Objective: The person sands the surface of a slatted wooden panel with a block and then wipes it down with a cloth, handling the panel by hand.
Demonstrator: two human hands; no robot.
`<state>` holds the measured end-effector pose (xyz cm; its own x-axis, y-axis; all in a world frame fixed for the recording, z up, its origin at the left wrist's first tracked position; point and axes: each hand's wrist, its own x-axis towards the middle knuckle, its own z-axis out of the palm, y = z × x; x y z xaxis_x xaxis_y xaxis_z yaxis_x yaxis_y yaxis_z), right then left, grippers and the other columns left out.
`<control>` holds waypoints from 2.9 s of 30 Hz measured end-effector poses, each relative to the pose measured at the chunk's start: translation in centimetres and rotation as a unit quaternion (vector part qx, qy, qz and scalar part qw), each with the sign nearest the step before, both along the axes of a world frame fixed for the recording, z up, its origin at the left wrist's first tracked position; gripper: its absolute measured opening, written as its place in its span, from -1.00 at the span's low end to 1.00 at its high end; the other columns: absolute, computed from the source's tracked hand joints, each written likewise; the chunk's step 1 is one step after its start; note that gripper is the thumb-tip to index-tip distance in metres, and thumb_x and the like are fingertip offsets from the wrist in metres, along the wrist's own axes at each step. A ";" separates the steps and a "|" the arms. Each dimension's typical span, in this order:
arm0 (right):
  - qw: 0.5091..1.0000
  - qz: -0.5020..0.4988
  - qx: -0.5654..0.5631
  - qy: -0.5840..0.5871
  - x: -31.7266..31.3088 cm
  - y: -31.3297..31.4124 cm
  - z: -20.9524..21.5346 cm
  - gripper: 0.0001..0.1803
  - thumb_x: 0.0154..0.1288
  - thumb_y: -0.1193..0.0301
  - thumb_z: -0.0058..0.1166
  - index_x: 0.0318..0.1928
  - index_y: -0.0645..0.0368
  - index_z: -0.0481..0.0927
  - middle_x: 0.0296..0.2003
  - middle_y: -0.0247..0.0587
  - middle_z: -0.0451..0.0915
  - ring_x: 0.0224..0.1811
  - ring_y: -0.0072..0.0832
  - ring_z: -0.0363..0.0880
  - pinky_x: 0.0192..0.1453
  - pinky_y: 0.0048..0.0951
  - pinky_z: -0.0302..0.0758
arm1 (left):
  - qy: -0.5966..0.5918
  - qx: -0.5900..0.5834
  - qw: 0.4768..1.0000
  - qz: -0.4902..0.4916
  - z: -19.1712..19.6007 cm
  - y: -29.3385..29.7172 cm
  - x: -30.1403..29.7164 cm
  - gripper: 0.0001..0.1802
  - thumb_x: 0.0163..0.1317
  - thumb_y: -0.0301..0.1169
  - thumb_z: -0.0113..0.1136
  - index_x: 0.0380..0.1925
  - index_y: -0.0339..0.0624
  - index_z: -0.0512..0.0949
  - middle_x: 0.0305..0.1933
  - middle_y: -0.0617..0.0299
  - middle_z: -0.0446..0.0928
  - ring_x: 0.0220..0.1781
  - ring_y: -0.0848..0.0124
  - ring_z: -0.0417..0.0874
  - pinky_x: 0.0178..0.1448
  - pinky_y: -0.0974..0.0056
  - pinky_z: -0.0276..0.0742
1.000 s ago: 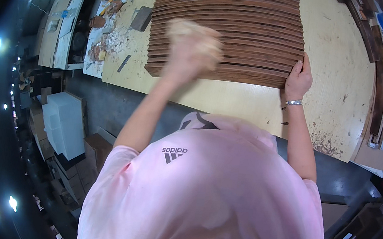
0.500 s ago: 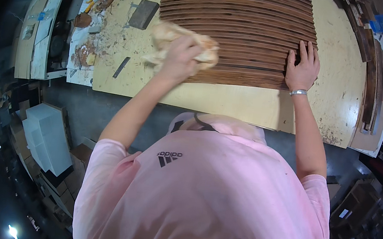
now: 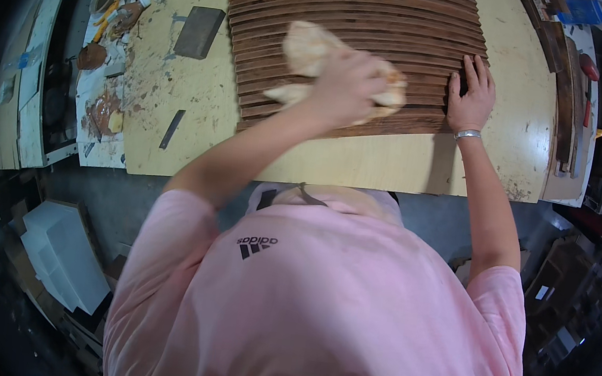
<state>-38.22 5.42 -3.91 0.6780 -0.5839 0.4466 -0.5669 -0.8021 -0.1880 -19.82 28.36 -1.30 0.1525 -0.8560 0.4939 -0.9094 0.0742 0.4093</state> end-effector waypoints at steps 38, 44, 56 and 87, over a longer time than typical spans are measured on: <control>0.919 -0.027 0.393 0.008 6.8 -11.1 3.0 -0.09 0.11 -0.06 0.35 0.20 0.49 0.39 -0.09 0.33 0.65 0.01 0.06 0.66 0.11 -0.16 0.57 | 0.005 0.086 0.995 0.058 -0.4 -12.2 8.9 -0.58 0.20 -0.57 0.20 0.11 -0.29 0.59 0.34 0.01 0.49 0.40 0.08 0.47 0.50 0.07 0.36; 0.921 -0.053 0.374 0.099 8.2 -10.5 4.1 -0.15 0.07 -0.05 0.37 0.18 0.34 0.43 -0.24 0.21 0.70 -0.10 0.02 0.70 0.03 -0.13 0.60 | 0.035 0.080 0.996 -0.026 -0.4 -24.7 5.6 -0.67 0.11 -0.65 0.20 -0.09 -0.28 0.68 0.21 0.09 0.60 0.22 0.08 0.59 0.34 0.09 0.49; 0.916 -0.073 0.394 0.032 8.3 -10.1 4.3 -0.13 -0.01 -0.01 0.44 0.17 0.37 0.50 -0.23 0.23 0.69 -0.10 0.04 0.69 0.01 -0.12 0.59 | 0.038 -0.013 0.999 -0.031 -0.1 -27.1 5.2 -0.79 0.15 -0.33 0.36 -0.42 -0.28 0.69 -0.10 0.13 0.66 -0.05 0.15 0.61 0.11 0.11 0.50; 0.931 -0.071 0.358 0.025 8.3 -10.7 3.2 -0.18 0.00 -0.12 0.42 0.02 0.36 0.58 -0.26 0.20 0.71 -0.12 0.04 0.71 -0.01 -0.11 0.62 | 0.004 0.032 0.999 0.022 0.1 -23.7 6.1 -0.86 0.02 -0.42 0.36 -0.39 -0.21 0.72 -0.13 0.20 0.67 -0.04 0.19 0.61 0.14 0.10 0.48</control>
<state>-29.95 -5.24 -0.69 0.5802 -0.8053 -0.1215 -0.6808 -0.3978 -0.6150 -13.68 4.65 -1.25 0.1938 -0.8783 0.4370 -0.9080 0.0081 0.4189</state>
